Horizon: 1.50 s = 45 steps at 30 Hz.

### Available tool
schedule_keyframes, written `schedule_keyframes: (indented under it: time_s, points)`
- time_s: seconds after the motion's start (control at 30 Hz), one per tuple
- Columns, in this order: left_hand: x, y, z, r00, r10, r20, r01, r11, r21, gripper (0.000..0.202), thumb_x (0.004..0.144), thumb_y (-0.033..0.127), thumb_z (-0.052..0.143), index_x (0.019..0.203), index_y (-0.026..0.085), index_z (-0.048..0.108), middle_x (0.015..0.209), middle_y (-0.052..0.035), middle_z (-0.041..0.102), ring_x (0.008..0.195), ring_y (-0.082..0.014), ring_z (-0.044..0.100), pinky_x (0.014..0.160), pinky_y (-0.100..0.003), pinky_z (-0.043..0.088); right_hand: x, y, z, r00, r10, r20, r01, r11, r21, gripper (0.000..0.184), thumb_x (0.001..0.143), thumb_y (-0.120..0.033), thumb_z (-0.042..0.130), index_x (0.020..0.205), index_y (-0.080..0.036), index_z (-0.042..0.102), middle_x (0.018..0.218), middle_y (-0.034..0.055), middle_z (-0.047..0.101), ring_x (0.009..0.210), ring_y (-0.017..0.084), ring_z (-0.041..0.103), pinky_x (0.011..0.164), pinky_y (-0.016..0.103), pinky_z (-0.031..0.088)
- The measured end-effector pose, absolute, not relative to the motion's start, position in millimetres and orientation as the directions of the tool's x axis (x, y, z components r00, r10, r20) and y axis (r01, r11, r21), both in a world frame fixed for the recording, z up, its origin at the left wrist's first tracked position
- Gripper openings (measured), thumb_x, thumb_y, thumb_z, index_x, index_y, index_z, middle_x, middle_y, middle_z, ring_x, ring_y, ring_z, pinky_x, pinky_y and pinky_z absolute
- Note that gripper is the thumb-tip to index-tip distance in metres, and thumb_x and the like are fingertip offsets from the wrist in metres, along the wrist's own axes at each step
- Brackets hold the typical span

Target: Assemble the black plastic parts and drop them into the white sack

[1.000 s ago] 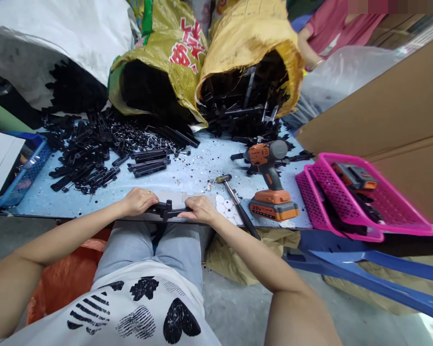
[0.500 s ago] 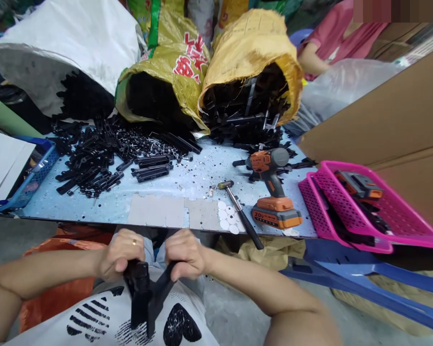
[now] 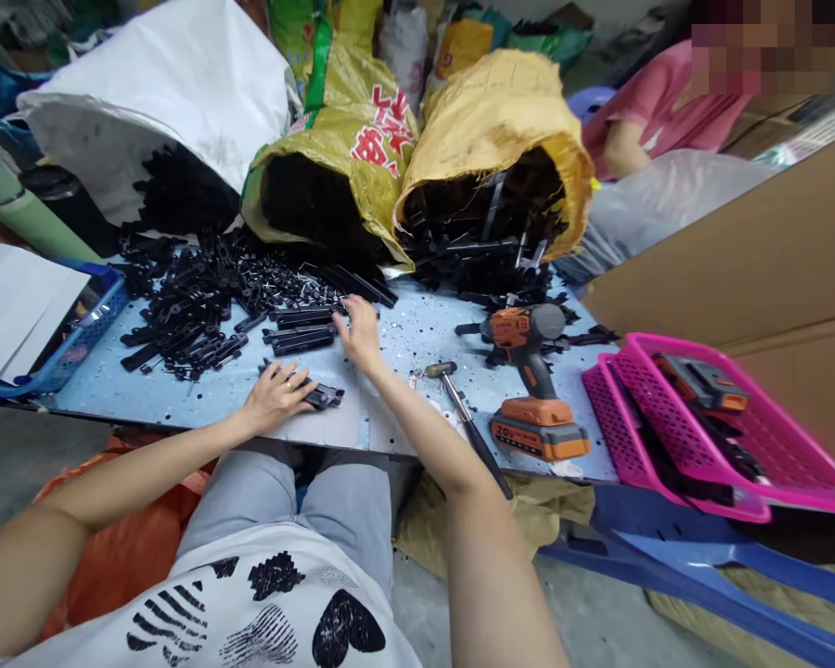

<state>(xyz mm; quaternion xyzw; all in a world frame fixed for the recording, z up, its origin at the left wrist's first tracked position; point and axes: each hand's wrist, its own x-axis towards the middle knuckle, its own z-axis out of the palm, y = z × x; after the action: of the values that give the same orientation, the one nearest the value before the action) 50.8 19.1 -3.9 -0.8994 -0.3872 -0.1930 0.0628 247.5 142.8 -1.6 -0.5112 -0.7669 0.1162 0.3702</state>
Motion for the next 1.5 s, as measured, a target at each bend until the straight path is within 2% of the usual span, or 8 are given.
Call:
schedule_keyframes:
  time_s: [0.27, 0.63, 0.83, 0.97, 1.07, 1.23, 1.4, 1.5]
  points:
    - [21.0, 84.7, 3.4, 0.327, 0.906, 0.269, 0.928, -0.361, 0.089, 0.043, 0.09, 0.042, 0.049, 0.127, 0.02, 0.054, 0.132, -0.0135, 0.051, 0.123, -0.0299, 0.041, 0.098, -0.047, 0.031, 263.7, 255.9, 11.7, -0.146, 0.973, 0.18, 0.945, 0.191, -0.265, 0.031, 0.091, -0.041, 0.043, 0.098, -0.017, 0.06, 0.109, 0.0141, 0.06, 0.106, 0.029, 0.046, 0.088, 0.041, 0.035]
    - [6.1, 155.4, 31.5, -0.269, 0.938, -0.22, 0.933, 0.311, 0.183, 0.03, 0.072, 0.022, 0.065, 0.097, 0.005, 0.065, 0.101, -0.0211, 0.064, 0.099, -0.0335, 0.057, 0.081, -0.041, 0.044, 253.8, 151.1, 28.6, -0.232, 0.955, 0.187, 0.403, 0.269, -0.875, 0.06, 0.071, -0.042, 0.067, 0.122, -0.017, 0.048, 0.1, 0.007, 0.062, 0.089, 0.018, 0.057, 0.082, 0.035, 0.045]
    - [-3.0, 112.7, 46.4, -0.117, 0.913, 0.391, 0.939, -0.026, 0.342, 0.026, 0.082, 0.028, 0.054, 0.101, 0.01, 0.057, 0.112, -0.0172, 0.059, 0.113, -0.0296, 0.049, 0.096, -0.044, 0.039, 264.3, 93.1, 31.5, -0.284, 0.953, 0.103, 0.719, 0.283, -0.635, 0.035, 0.072, -0.031, 0.067, 0.101, -0.016, 0.058, 0.1, 0.0091, 0.058, 0.087, 0.021, 0.055, 0.076, 0.036, 0.045]
    - [6.4, 49.4, 45.9, 0.177, 0.881, 0.438, 0.771, -0.401, 0.494, 0.029, 0.088, 0.031, 0.046, 0.11, 0.013, 0.054, 0.106, -0.0128, 0.061, 0.099, -0.0228, 0.058, 0.088, -0.036, 0.046, 262.4, 41.8, 12.9, -0.445, 0.891, 0.092, 0.813, 0.445, -0.375, 0.032, 0.08, -0.029, 0.063, 0.109, -0.015, 0.059, 0.109, 0.015, 0.056, 0.097, 0.027, 0.054, 0.082, 0.041, 0.044]
    - [27.4, 12.3, 36.5, 0.255, 0.912, 0.322, 0.623, -0.409, 0.667, 0.033, 0.092, 0.03, 0.04, 0.119, 0.014, 0.053, 0.108, -0.0113, 0.062, 0.091, -0.0188, 0.062, 0.082, -0.033, 0.049, 257.5, 15.1, 1.8, -0.504, 0.86, 0.074, 0.728, 0.47, -0.499, 0.041, 0.087, -0.035, 0.054, 0.125, -0.019, 0.054, 0.11, 0.0131, 0.059, 0.1, 0.027, 0.055, 0.089, 0.043, 0.043]
    - [60.1, -10.2, 22.9, 0.196, 0.975, 0.105, 0.37, -0.172, 0.913, 0.046, 0.091, 0.034, 0.045, 0.135, 0.019, 0.044, 0.101, -0.0053, 0.063, 0.052, -0.0065, 0.055, 0.057, -0.023, 0.05, 242.8, 10.1, 8.5, -0.345, 0.936, -0.063, 0.267, 0.034, -0.963, 0.055, 0.094, -0.051, 0.031, 0.142, -0.024, 0.034, 0.086, 0.0044, 0.062, 0.067, 0.015, 0.06, 0.063, 0.031, 0.052]
    - [68.3, -8.3, 27.6, 0.081, 0.981, 0.174, 0.429, -0.192, 0.883, 0.036, 0.087, 0.033, 0.053, 0.119, 0.016, 0.059, 0.099, -0.009, 0.064, 0.092, -0.0196, 0.061, 0.082, -0.033, 0.05, 238.9, 12.4, 13.8, -0.353, 0.934, -0.054, 0.041, -0.043, -0.998, 0.06, 0.088, -0.054, 0.046, 0.141, -0.027, 0.038, 0.079, -0.0003, 0.056, 0.058, 0.01, 0.054, 0.057, 0.026, 0.05]
    - [64.1, -6.4, 33.0, 0.16, 0.986, 0.045, 0.383, -0.104, 0.918, 0.031, 0.089, 0.037, 0.05, 0.107, 0.016, 0.062, 0.091, -0.0058, 0.064, 0.069, -0.0139, 0.061, 0.064, -0.027, 0.051, 245.4, 13.5, 11.8, -0.328, 0.942, -0.064, 0.047, -0.052, -0.998, 0.061, 0.088, -0.054, 0.044, 0.143, -0.028, 0.034, 0.083, 0.0006, 0.057, 0.061, 0.011, 0.056, 0.059, 0.028, 0.052]
